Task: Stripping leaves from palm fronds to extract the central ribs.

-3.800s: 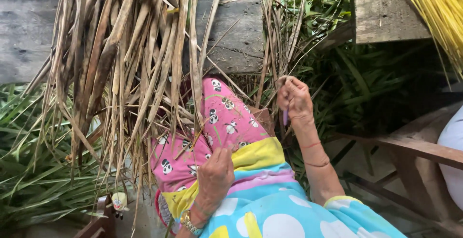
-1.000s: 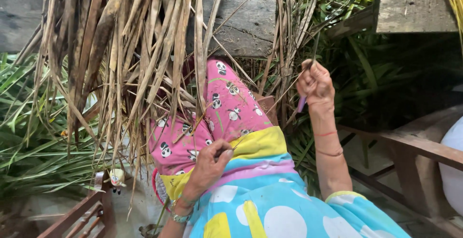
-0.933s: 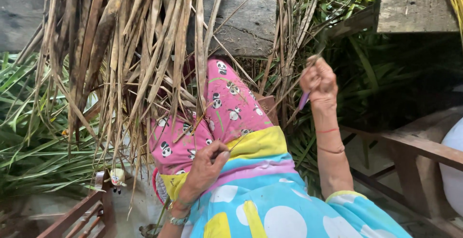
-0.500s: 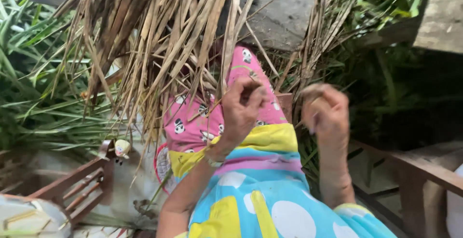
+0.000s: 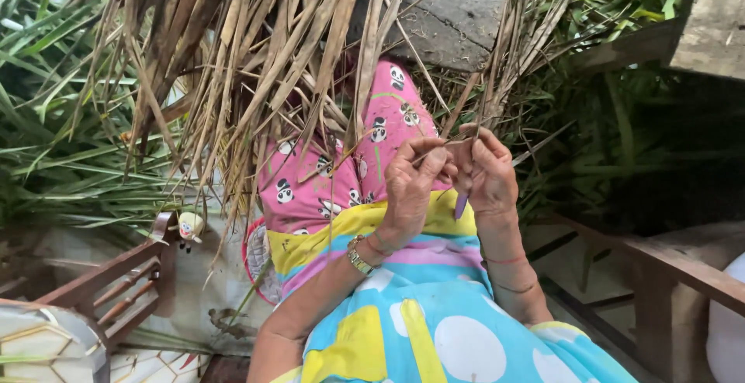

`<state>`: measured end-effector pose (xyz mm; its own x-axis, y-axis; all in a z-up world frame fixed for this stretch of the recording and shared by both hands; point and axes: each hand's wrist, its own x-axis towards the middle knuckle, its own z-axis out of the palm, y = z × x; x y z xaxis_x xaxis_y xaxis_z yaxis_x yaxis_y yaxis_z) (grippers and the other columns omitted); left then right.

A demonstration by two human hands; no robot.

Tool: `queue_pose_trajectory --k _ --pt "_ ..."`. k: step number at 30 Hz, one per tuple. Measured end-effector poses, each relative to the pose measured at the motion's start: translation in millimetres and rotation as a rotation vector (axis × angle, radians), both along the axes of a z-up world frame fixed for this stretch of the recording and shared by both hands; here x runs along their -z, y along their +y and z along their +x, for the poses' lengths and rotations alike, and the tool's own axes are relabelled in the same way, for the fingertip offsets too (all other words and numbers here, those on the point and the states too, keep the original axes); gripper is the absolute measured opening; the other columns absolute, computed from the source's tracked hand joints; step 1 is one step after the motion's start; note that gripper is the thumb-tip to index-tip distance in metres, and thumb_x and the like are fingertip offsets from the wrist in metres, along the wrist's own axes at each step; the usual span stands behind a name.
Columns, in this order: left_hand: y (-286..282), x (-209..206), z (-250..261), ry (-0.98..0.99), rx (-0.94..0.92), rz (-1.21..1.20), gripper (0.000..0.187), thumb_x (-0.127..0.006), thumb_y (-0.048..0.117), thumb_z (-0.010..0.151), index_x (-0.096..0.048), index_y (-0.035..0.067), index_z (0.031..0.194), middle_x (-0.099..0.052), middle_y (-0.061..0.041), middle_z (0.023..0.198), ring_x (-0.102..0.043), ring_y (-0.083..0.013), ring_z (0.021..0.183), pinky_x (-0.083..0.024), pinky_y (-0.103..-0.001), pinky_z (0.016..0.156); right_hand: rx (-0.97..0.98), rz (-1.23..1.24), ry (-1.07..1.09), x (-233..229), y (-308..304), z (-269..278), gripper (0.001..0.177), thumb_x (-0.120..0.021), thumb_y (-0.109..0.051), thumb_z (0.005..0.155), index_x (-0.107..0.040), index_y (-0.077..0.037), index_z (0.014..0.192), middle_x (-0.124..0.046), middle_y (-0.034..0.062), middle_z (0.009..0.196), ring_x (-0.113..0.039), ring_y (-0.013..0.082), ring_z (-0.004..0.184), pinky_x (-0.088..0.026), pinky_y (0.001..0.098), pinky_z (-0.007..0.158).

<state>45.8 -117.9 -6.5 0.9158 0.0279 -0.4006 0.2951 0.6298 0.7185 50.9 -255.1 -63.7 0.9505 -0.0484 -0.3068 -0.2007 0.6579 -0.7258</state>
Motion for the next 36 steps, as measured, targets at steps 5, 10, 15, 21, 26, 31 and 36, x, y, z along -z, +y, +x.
queue_pose_trajectory --k 5,10,15,21,26,31,36 --pt "16 -40 -40 -0.321 0.177 0.241 0.015 -0.065 0.01 0.1 -0.064 0.002 0.112 -0.066 -0.01 0.097 -0.068 -0.0192 0.086 -0.059 -0.03 0.077 0.043 -0.036 0.007 8 -18 2 0.028 -0.062 -0.01 0.101 -0.066 0.002 0.125 -0.048 0.0134 0.058 -0.048 0.0206 0.036 -0.036 0.0285 0.028" --pt "29 -54 -16 -0.922 -0.044 1.444 0.016 -0.061 0.011 0.099 -0.069 0.003 0.111 -0.066 -0.02 0.109 -0.067 -0.0379 0.101 -0.052 -0.05 0.087 0.024 -0.066 -0.028 2 -21 2 0.029 -0.059 -0.009 0.102 -0.064 0.002 0.129 -0.045 0.0137 0.06 -0.047 0.0225 0.037 -0.035 0.031 0.026" --pt "44 14 0 -0.305 0.592 1.135 0.012 -0.059 0.028 0.098 -0.069 0.022 0.1 -0.074 -0.006 0.085 -0.074 -0.0382 0.082 -0.056 -0.05 0.072 0.056 -0.175 -0.013 -6 -18 0 0.028 -0.059 -0.008 0.102 -0.064 0.003 0.128 -0.047 0.0119 0.06 -0.047 0.0199 0.034 -0.035 0.0283 0.028" --pt "37 4 8 -0.395 0.452 1.048 0.008 -0.058 0.012 0.093 -0.065 0.012 0.093 -0.073 -0.014 0.08 -0.072 -0.0424 0.075 -0.054 -0.052 0.065 -0.101 -0.395 0.024 -47 17 -15 0.022 -0.069 0.005 0.086 -0.069 0.003 0.107 -0.045 0.0059 0.056 -0.045 0.0105 0.034 -0.034 0.022 0.028" --pt "32 1 -2 -0.572 0.362 1.336 0.007 -0.056 0.009 0.091 -0.058 0.014 0.094 -0.062 -0.007 0.076 -0.069 -0.0328 0.071 -0.054 -0.044 0.061 -0.108 -0.341 -0.008 -16 -1 -10 0.018 -0.064 0.008 0.086 -0.067 0.007 0.104 -0.043 0.0101 0.051 -0.042 0.0118 0.032 -0.031 0.0221 0.028" --pt "33 9 -7 -0.617 0.369 1.445 0.012 -0.056 0.008 0.089 -0.058 0.017 0.095 -0.056 0.0 0.075 -0.065 -0.0266 0.067 -0.053 -0.039 0.057 -0.102 -0.209 -0.022 -11 -8 2 0.028 -0.062 0.013 0.086 -0.063 0.011 0.114 -0.043 0.0196 0.046 -0.037 0.0193 0.024 -0.03 0.026 0.025" --pt "47 4 -18 -0.546 0.437 1.361 0.008 -0.054 0.009 0.093 -0.056 0.016 0.089 -0.055 -0.006 0.071 -0.066 -0.0335 0.067 -0.053 -0.041 0.057 -0.003 -0.398 0.14 12 -70 31 0.021 -0.049 -0.009 0.109 -0.06 -0.001 0.124 -0.05 0.0002 0.059 -0.049 0.0036 0.044 -0.037 0.0125 0.042"
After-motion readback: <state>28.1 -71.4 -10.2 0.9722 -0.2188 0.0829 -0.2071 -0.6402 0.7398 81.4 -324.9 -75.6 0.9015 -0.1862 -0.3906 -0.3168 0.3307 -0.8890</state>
